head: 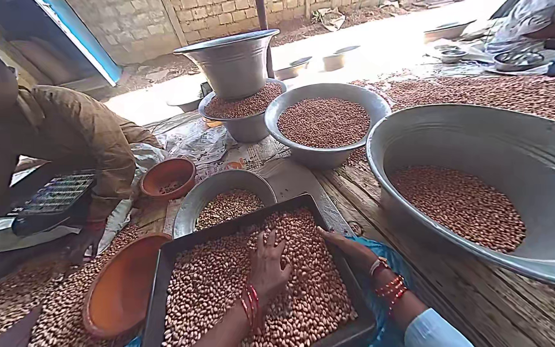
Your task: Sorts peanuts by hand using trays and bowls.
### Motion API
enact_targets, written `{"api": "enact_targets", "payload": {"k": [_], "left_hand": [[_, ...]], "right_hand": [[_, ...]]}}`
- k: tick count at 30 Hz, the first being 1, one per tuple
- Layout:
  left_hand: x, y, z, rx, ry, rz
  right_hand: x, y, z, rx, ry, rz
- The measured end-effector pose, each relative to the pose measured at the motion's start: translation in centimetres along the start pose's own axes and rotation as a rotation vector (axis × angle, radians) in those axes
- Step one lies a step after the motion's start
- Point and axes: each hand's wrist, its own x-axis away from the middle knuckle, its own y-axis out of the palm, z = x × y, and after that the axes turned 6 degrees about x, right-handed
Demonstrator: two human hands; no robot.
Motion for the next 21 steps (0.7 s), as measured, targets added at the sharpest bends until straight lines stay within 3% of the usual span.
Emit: {"api": "enact_targets", "payload": {"k": [2,5,9,12,14,15,18,21], "left_hand": [[2.4,1.8,0.9,-0.005,0.139,0.012],[7.3,3.5,-1.5,-0.005,0.344,0.093],[12.0,1.5,-8.1,-0.044,0.248,0.072],[12.2,-0.2,-13.6,-0.194,0.144,0.253],[9.8,-0.1,-16.3,-0.295,0.101,0.451],[8.2,0.0,-16.3,-0.313,0.044,0.499],[3.3,-1.0,-11.1,-0.146,-0.149,0.314],[0.0,-0.1,-5.1,-0.009,-0.13,0.165]], "right_hand": [[0.3,0.1,0.0,-0.001,-0.005,-0.015],[0.3,0.0,0.0,-0.009,-0.015,-0.032],[0.0,-0.1,0.0,-0.014,-0.012,-0.053],[-0.3,-0.2,-0.3,-0.032,0.004,-0.059],[-0.2,-0.1,-0.5,-0.053,0.016,-0.059],[-0.1,-0.1,-0.6,-0.058,0.02,-0.06],[0.1,0.0,-0.6,-0.04,0.019,-0.037],[0.4,-0.1,-0.1,-0.015,0.009,-0.016]]}}
